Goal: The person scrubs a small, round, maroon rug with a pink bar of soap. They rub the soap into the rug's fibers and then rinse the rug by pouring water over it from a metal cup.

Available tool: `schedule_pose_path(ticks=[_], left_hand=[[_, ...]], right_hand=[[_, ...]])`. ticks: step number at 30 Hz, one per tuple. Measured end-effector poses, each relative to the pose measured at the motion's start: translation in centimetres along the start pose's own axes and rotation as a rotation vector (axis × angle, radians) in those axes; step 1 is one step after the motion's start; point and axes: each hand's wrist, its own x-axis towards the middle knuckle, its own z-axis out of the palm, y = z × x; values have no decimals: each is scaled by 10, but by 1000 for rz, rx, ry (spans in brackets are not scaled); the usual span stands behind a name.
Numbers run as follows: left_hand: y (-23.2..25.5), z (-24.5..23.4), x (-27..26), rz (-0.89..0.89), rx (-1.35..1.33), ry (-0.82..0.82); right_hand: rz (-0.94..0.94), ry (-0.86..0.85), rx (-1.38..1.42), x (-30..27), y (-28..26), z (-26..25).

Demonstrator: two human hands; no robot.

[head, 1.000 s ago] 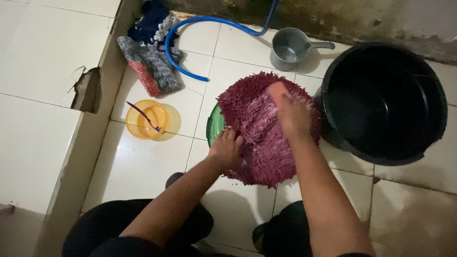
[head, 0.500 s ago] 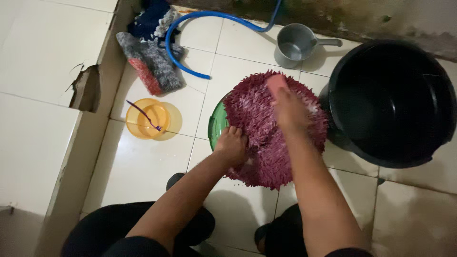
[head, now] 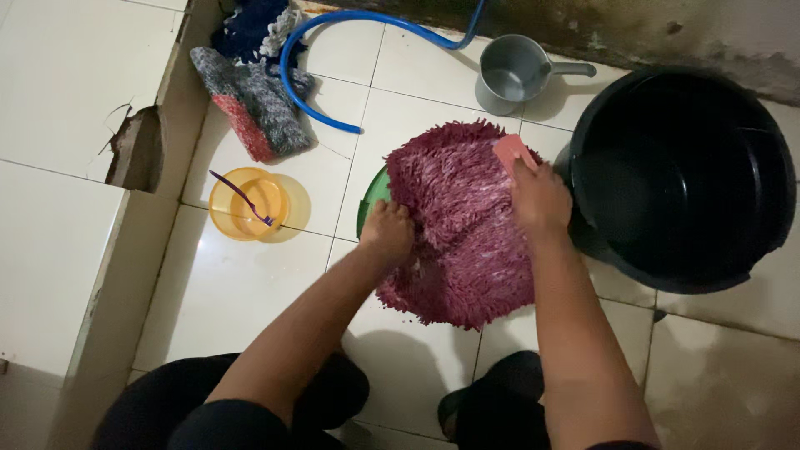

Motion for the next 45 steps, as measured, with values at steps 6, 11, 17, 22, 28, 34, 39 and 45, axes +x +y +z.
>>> schedule_pose_path(ticks=[6, 11, 17, 22, 28, 34, 39, 45], left_hand=[[3, -8, -9, 28, 27, -32], [22, 34, 1, 53, -95, 50], [31, 21, -11, 41, -117, 11], [13, -34, -28, 7, -298, -285], [-19, -43, -9, -199, -158, 83], [-15, -15, 0, -251, -171, -145], [-9, -1, -2, -259, -244, -85], [2, 20, 13, -215, -83, -3]], right_hand=[[52, 146, 98, -4, 9, 33], [129, 127, 280, -22, -12, 21], [42, -14, 179, -51, -37, 19], [-36, 11, 197, -64, -29, 29], [-58, -21, 233, -51, -64, 11], [266, -480, 580, -43, -136, -35], [342, -229, 579, -18, -117, -37], [94, -231, 365, 2, -121, -20]])
